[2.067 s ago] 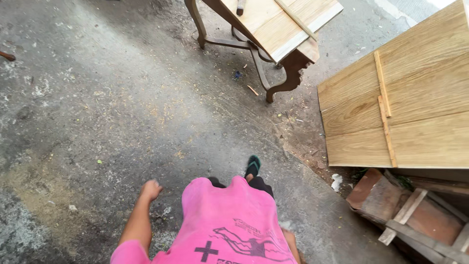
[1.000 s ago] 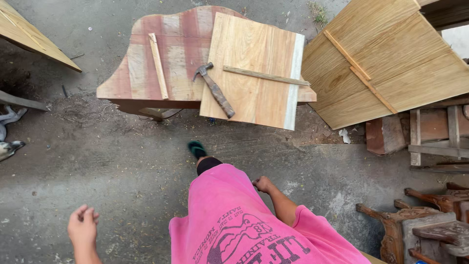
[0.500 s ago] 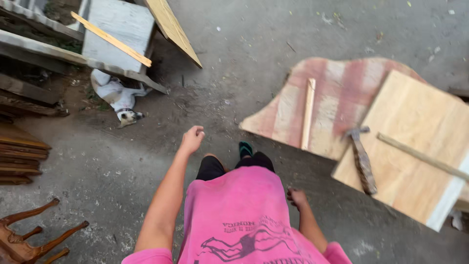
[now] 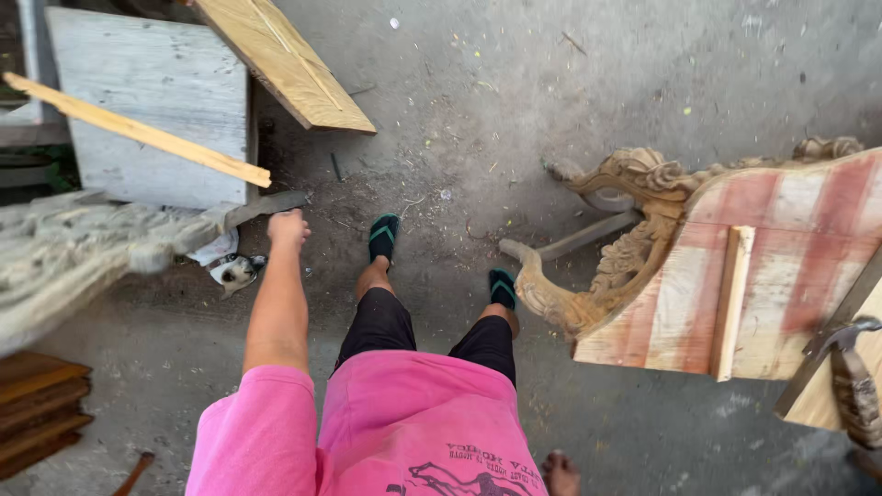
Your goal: The person carries a wooden board and a knife, then picks up a hammer and a thin wooden strip and works on the strip with the hammer. They lay the strip across a wooden panel, align it, and fit additional wooden pieces against the panel on the workshop floor.
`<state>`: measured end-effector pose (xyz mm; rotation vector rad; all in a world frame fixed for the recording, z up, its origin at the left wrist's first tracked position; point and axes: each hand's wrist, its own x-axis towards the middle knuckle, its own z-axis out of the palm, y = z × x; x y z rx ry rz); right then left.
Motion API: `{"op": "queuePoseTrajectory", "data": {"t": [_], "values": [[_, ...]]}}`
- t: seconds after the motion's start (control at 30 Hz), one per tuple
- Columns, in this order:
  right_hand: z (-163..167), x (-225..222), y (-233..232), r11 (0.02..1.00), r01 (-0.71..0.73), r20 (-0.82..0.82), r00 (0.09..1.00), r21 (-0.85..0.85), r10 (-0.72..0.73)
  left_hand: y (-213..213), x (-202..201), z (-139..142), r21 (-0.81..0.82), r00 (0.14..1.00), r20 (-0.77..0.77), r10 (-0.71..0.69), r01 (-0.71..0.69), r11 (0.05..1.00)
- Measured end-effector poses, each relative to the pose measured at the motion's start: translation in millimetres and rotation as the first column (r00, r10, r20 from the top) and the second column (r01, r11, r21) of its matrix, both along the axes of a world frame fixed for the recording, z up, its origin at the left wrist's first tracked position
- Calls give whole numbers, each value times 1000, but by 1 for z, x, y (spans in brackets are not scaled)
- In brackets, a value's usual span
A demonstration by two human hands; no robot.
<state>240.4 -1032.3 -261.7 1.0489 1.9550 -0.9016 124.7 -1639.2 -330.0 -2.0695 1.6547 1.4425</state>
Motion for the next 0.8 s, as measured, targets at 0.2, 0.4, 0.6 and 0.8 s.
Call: {"op": "queuePoseTrajectory", "data": {"t": [0.2,0.4,0.6,0.8], "values": [[20,104,-65,997,13,242,970,82,-33,-57,-23,-63,177,952,-75,298,-281,943],[34,117,-82,967,133,224,957,218,-182,-82,-34,-108,469,742,-191,643,-506,724],[61,109,-98,960,177,214,951,217,-224,-93,-15,-59,510,385,-639,666,-436,741],[91,91,-89,964,182,187,958,195,-219,-52,9,57,271,463,-844,271,-67,960]]}}
